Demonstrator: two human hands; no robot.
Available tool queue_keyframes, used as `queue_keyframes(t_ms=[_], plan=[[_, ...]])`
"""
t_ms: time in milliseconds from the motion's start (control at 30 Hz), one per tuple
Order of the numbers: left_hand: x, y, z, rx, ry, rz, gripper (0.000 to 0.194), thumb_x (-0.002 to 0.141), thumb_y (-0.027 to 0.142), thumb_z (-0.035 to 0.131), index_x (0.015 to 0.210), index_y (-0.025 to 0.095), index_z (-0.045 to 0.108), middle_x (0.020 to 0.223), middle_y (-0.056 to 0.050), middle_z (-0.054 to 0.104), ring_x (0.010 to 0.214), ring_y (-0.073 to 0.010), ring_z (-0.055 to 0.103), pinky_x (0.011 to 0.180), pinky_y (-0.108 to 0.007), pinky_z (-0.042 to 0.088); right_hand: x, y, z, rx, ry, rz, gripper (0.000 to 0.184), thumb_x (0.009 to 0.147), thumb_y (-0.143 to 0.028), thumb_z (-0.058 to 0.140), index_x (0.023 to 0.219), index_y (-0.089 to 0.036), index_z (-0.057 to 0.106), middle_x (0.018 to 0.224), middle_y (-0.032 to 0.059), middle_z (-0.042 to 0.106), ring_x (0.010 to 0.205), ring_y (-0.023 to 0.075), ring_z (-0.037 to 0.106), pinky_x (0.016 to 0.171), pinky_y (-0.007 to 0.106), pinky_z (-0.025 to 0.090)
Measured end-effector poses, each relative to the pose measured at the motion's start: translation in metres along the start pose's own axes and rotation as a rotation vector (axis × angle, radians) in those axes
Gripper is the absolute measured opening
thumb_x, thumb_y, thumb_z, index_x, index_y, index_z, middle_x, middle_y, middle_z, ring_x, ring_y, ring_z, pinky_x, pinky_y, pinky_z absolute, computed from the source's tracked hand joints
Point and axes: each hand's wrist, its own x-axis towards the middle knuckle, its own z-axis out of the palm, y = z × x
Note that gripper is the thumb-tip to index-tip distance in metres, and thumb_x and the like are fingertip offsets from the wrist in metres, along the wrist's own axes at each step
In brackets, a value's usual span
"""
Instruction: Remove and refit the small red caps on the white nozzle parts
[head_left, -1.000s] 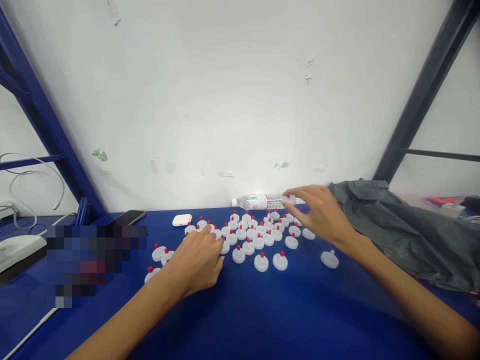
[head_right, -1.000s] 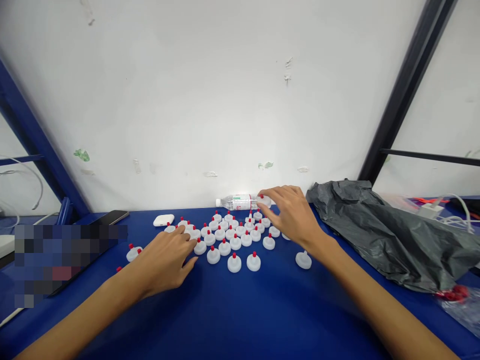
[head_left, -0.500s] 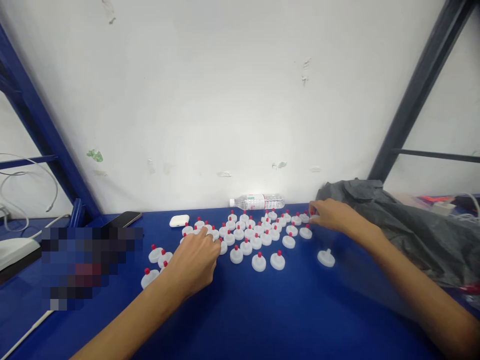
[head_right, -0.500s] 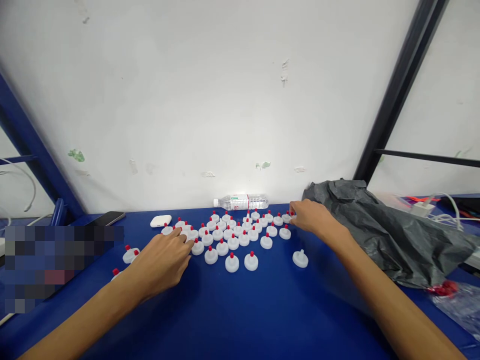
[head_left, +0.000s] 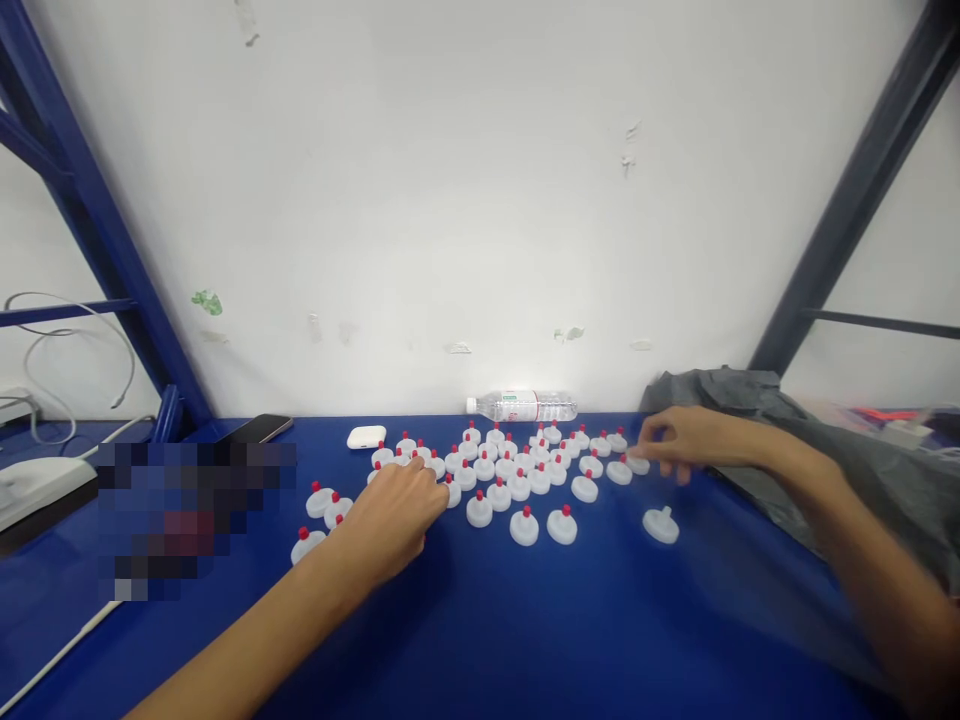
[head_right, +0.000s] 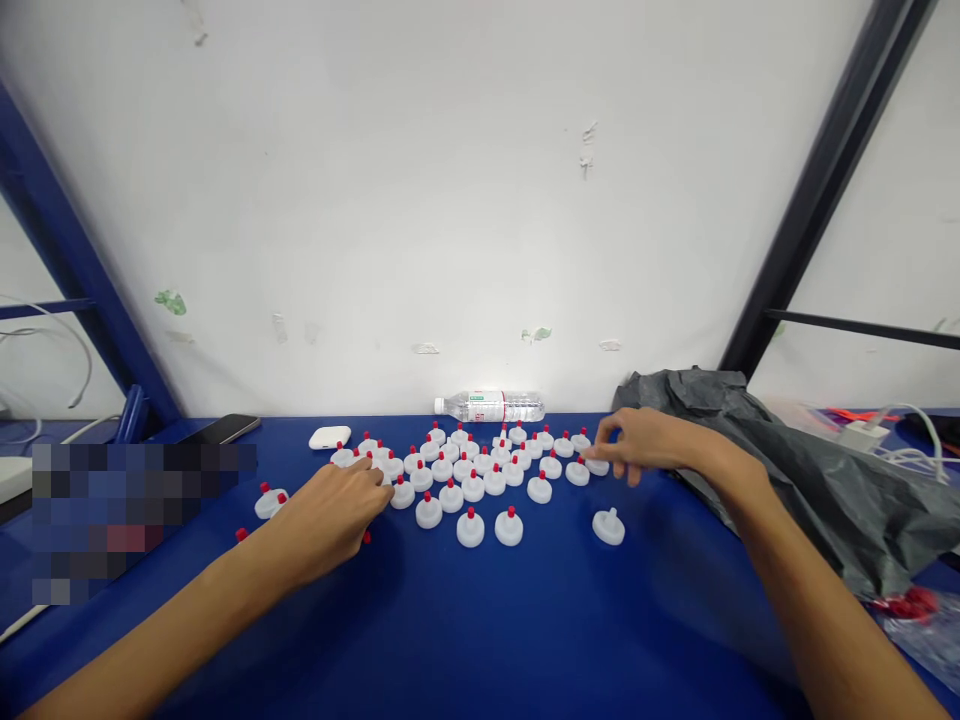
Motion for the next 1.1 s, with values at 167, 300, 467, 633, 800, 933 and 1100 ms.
queue_keyframes(t_ms=[167, 300, 467, 633, 800, 933, 1100], plan=[[-0.002, -0.007, 0.001, -0.009, -0.037, -0.029, 0.028, 0.069, -0.005, 0.054, 0.084, 0.015, 0.067, 0.09, -0.012, 0.068, 0.087, -0.031, 0.066, 0.067, -0.04, 0.052, -0.022, -0.025, 0.007, 0.07, -0.324, 0.089, 0.049, 0.067, -0.049, 0.077, 0.104, -0.021, 0.063, 0.09, 0.0082, 0.074, 0.085, 0.0269, 0.072, 0.055, 0.026, 0.046], [-0.005, -0.006, -0.002, -0.039, -0.028, -0.031, 0.015, 0.082, 0.008, 0.054, 0.08, 0.015, 0.067, 0.089, -0.013, 0.068, 0.085, -0.0316, 0.066, 0.066, -0.042, 0.053, -0.017, -0.042, 0.024, 0.003, -0.353, 0.188, 0.058, 0.053, -0.037, 0.084, 0.102, -0.02, 0.058, 0.079, 0.0048, 0.073, 0.078, 0.0262, 0.072, 0.053, 0.026, 0.045], [-0.006, -0.004, -0.005, -0.05, -0.047, -0.039, 0.015, 0.084, 0.013, 0.054, 0.078, 0.015, 0.068, 0.089, -0.013, 0.068, 0.081, -0.0305, 0.067, 0.064, -0.041, 0.052, -0.016, -0.046, 0.031, -0.01, -0.346, 0.145, 0.042, 0.057, -0.028, 0.076, 0.096, -0.019, 0.061, 0.079, 0.0037, 0.073, 0.071, 0.0237, 0.07, 0.056, 0.029, 0.049], [-0.008, -0.004, -0.017, -0.06, -0.081, -0.07, 0.019, 0.084, 0.014, 0.05, 0.077, 0.015, 0.067, 0.084, -0.014, 0.069, 0.074, -0.0292, 0.067, 0.062, -0.04, 0.05, -0.019, -0.033, 0.019, -0.097, -0.139, -0.142, 0.035, 0.064, -0.035, 0.072, 0.098, -0.025, 0.068, 0.101, 0.003, 0.071, 0.083, 0.0238, 0.068, 0.067, 0.03, 0.048], [-0.013, 0.0, -0.028, -0.139, -0.11, -0.108, 0.019, 0.086, 0.032, 0.057, 0.08, 0.017, 0.067, 0.09, -0.014, 0.071, 0.08, -0.0298, 0.068, 0.069, -0.04, 0.051, -0.024, -0.046, 0.013, -0.049, 0.02, -0.291, 0.031, 0.081, -0.049, 0.062, 0.1, -0.025, 0.068, 0.101, 0.0041, 0.071, 0.089, 0.0233, 0.066, 0.076, 0.031, 0.048], [-0.014, 0.001, -0.025, -0.146, -0.129, -0.089, 0.011, 0.084, 0.026, 0.061, 0.083, 0.017, 0.068, 0.093, -0.013, 0.071, 0.082, -0.0293, 0.068, 0.07, -0.039, 0.049, -0.026, -0.063, 0.016, 0.006, 0.138, -0.322, 0.034, 0.086, -0.052, 0.058, 0.103, -0.025, 0.067, 0.096, 0.0051, 0.073, 0.09, 0.0241, 0.067, 0.075, 0.031, 0.05], [-0.012, -0.001, -0.018, -0.151, -0.116, -0.068, 0.009, 0.088, 0.023, 0.06, 0.084, 0.018, 0.065, 0.094, -0.012, 0.071, 0.084, -0.0287, 0.068, 0.068, -0.036, 0.047, -0.024, -0.076, 0.026, 0.033, 0.319, -0.432, 0.033, 0.091, -0.049, 0.055, 0.108, -0.023, 0.067, 0.107, 0.0074, 0.072, 0.092, 0.0242, 0.067, 0.081, 0.035, 0.052]])
